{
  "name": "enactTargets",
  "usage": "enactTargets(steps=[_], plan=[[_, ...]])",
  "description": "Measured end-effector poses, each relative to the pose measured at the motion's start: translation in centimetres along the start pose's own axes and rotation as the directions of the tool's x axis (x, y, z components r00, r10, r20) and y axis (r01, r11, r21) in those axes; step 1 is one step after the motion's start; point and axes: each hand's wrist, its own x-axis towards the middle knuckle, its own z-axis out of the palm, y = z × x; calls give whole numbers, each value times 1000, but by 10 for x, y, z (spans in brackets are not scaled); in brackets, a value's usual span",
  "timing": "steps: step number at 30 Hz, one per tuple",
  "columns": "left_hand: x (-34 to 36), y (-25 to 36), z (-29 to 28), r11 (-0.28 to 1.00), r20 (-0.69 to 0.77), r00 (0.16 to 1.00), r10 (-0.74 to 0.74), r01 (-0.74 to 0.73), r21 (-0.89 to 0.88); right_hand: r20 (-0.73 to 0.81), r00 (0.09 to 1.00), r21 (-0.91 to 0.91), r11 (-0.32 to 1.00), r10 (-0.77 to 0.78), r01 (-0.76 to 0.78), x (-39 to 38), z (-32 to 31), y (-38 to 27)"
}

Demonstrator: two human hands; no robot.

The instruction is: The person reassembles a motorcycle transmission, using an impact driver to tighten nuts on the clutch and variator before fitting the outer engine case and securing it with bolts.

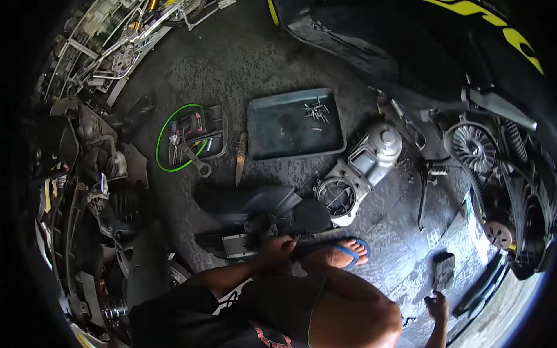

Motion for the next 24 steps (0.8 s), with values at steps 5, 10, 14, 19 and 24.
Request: enactTargets(steps=[5, 10, 14, 19, 24], plan=[[88, 21, -14, 975, -299, 928, 221, -209, 74, -55, 992, 196, 975, 113, -101, -12, -17, 21], [255, 35, -29, 947, -527, 790, 314, -216, 240, -116, 959, 300, 930, 257, -213, -45, -32, 10], [360, 35, -38, 933, -468, 842, 270, -108, 343, -97, 937, 366, 887, 337, -281, -72, -21, 17], [410, 32, -40, 862, -378, 877, 296, -75, 502, -96, 916, 347, 876, 389, -335, -102, -11, 38], [411, 33, -43, 833, -280, 880, 383, -198, 516, -47, 898, 387, 837, 437, -387, -117, -10, 45]])
